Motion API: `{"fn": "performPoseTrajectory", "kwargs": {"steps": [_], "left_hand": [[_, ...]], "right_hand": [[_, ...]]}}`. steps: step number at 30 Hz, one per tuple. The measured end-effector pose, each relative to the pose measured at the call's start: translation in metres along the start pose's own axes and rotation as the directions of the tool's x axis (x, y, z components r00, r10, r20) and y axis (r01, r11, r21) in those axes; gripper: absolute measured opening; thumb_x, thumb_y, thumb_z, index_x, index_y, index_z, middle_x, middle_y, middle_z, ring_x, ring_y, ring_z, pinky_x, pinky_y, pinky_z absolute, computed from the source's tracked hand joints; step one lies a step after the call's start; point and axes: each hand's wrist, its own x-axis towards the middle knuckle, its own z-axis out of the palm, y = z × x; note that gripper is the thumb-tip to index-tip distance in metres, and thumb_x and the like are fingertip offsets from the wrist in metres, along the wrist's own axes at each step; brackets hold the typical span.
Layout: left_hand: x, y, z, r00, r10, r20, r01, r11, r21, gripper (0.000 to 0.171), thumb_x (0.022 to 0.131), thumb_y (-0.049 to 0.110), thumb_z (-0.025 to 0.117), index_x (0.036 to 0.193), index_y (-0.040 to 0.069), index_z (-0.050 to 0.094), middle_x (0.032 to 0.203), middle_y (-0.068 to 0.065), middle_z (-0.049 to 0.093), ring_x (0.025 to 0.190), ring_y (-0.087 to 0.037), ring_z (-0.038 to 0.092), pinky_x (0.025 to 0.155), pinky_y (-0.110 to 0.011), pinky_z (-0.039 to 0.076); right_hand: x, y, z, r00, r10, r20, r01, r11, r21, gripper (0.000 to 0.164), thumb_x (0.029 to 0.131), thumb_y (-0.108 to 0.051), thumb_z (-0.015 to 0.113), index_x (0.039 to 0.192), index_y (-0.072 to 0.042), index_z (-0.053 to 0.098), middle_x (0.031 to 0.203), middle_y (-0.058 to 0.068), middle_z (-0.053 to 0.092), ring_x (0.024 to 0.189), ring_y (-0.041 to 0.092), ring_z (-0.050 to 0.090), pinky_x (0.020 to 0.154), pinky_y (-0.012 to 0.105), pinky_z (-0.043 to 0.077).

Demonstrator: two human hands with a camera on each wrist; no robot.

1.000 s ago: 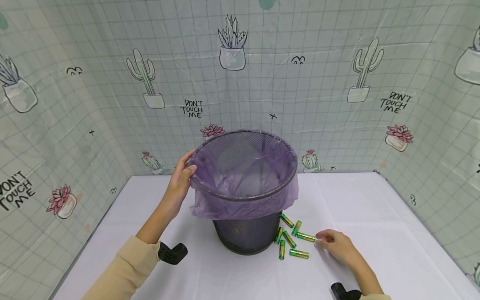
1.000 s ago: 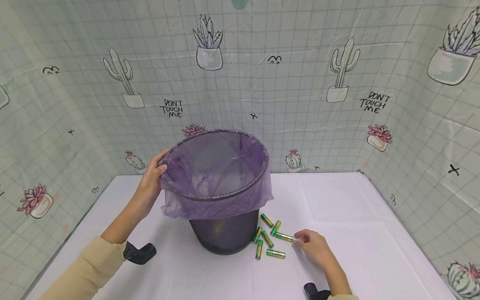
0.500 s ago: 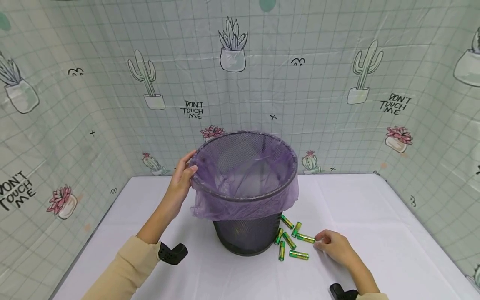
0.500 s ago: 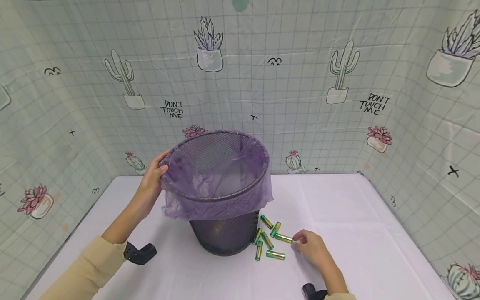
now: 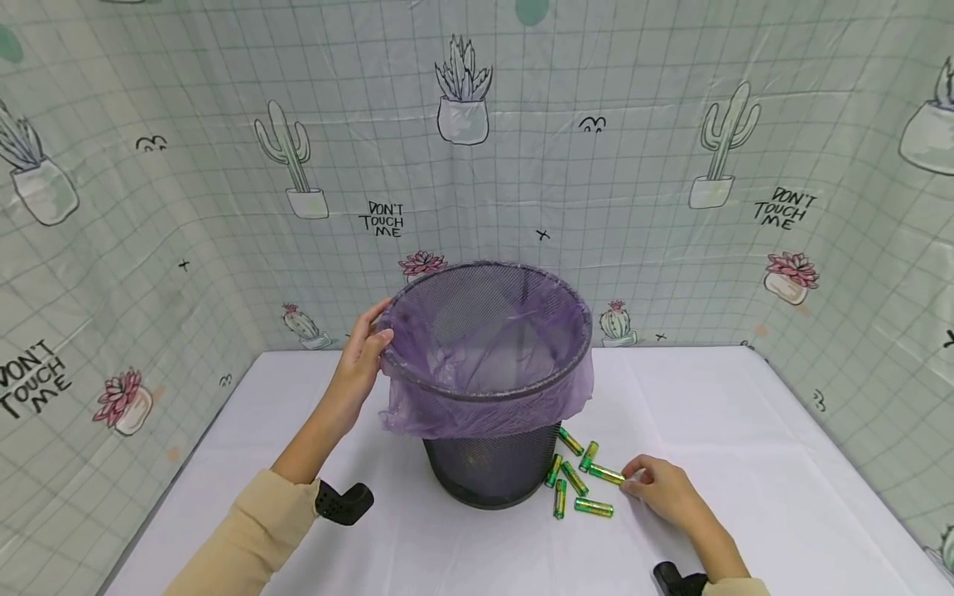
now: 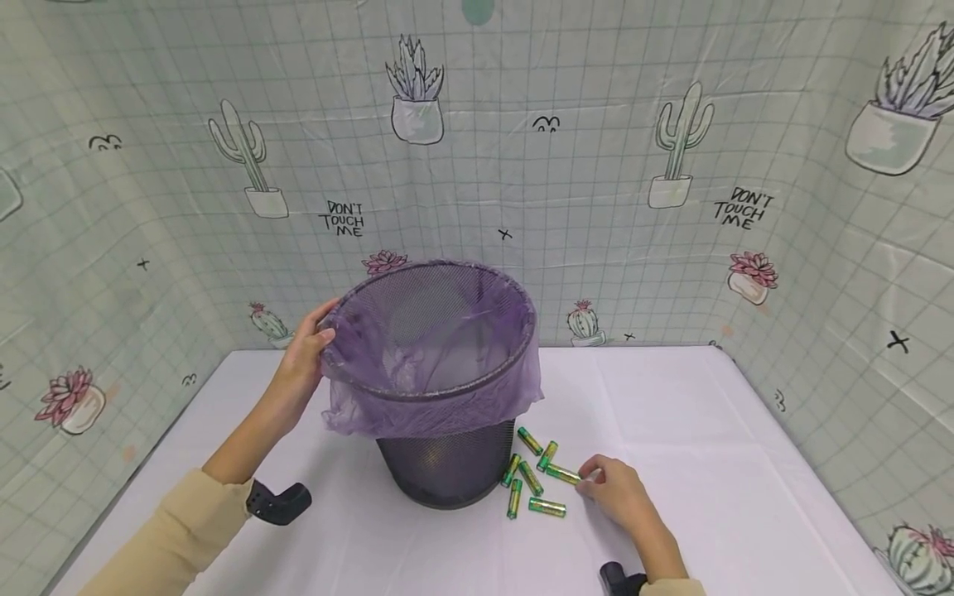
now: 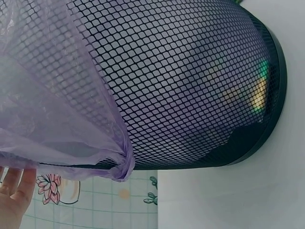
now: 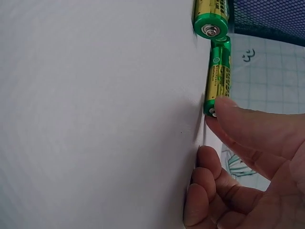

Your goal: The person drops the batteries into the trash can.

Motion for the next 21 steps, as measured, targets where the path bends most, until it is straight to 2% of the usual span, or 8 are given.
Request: {"fn": "performPoseTrajectory", "kwargs": {"steps": [12,21], "left_hand": [[0.0,0.001,0.0,1.0,-0.01,-0.003,0.01,0.999,0.03,0.054,0.095,0.026,0.035,0.147,0.023,0.022,0.156,-0.009,0.009,0.143,-0.03,0.011,0.11,-0.058,0.017],[0.001,0.002,-0.001,1.0,0.016,0.002,-0.016,0.999,0.04,0.054,0.095,0.025,0.034,0.148,0.022,0.022,0.156,-0.007,0.01,0.143,-0.028,0.009,0.11,-0.058,0.016]], "right_hand": [[-0.001,-0.003,-0.003,1.0,-0.004,-0.009,0.004,0.999,-0.044,0.015,0.084,-0.015,0.062,0.096,-0.004,0.063,0.077,0.004,0.054,0.07,0.018,0.047,0.059,0.03,0.037],[-0.006,-0.013,-0.018,0.996,-0.064,-0.059,0.064,0.998,0.002,0.015,0.086,-0.012,0.058,0.097,-0.002,0.062,0.08,0.005,0.056,0.073,0.018,0.049,0.061,0.03,0.038]]}}
